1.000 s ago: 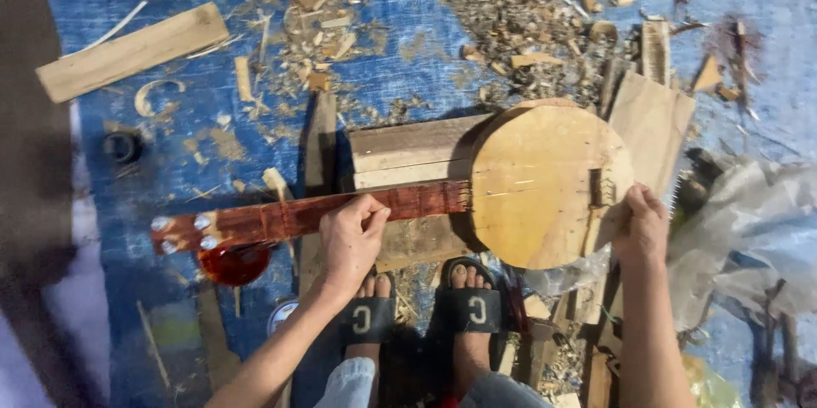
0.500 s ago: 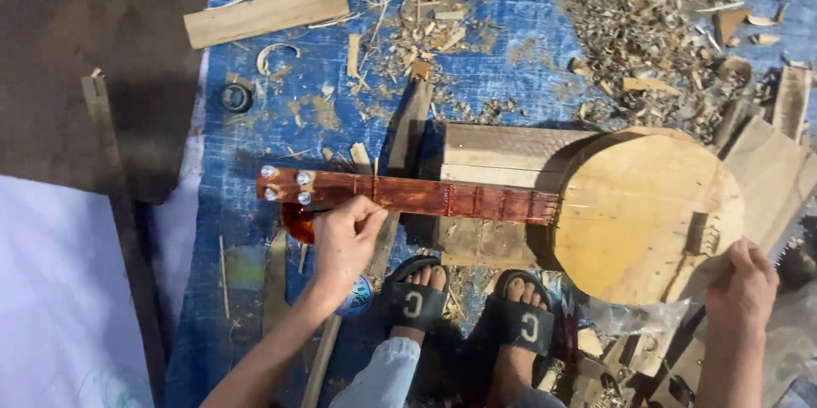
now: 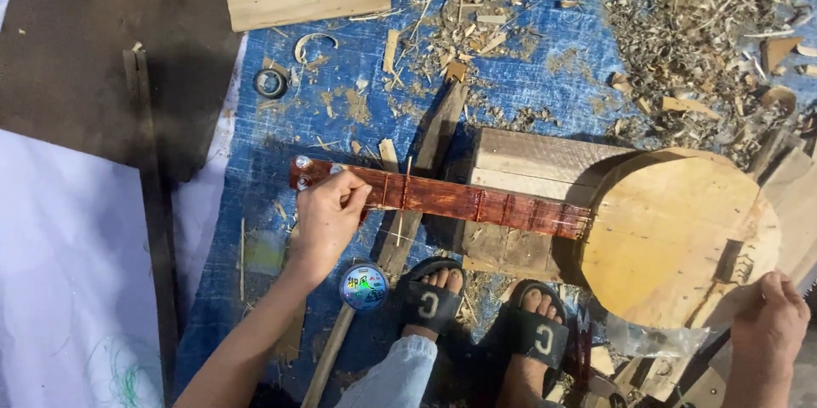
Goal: Attaching and adjusting strings on a handmade wooden string instrument.
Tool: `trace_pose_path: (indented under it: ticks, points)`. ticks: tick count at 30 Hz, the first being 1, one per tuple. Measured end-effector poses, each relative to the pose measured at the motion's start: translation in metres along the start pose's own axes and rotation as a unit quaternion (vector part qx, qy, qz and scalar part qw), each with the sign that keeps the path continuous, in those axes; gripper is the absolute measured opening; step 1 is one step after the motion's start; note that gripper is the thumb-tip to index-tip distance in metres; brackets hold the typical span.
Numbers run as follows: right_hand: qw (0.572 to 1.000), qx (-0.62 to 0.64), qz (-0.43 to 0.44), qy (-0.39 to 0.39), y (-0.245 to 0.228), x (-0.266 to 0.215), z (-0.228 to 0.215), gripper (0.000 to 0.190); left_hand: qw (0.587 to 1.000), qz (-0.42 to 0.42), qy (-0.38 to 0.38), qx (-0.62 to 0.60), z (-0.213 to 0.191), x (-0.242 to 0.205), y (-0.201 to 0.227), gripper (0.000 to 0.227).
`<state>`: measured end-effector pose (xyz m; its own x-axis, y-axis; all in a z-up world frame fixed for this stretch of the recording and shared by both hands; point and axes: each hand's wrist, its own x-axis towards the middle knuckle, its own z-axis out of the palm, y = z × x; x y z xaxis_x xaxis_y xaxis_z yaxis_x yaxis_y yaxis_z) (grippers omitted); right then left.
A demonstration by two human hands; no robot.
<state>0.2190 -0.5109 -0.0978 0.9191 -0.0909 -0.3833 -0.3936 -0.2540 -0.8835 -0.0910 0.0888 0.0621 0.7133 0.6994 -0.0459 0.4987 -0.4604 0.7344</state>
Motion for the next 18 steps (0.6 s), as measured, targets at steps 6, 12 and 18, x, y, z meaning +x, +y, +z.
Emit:
trace_pose_path:
  ticks: [6, 12, 18]
  points:
    - [0.999, 0.037, 0.011, -0.017, -0.005, -0.005, 0.002, 0.018, 0.991, 0.076, 0.08, 0.078, 0.018, 0.001, -0.014, 0.016]
    - [0.999, 0.028, 0.003, -0.023, -0.019, -0.019, 0.011, 0.016, 0.983, 0.074, 0.084, 0.148, 0.024, 0.003, -0.029, 0.016]
    - [1.0, 0.017, 0.002, -0.004, -0.008, -0.011, 0.005, 0.017, 0.984, 0.073, 0.07, 0.144, 0.024, 0.004, -0.029, 0.018]
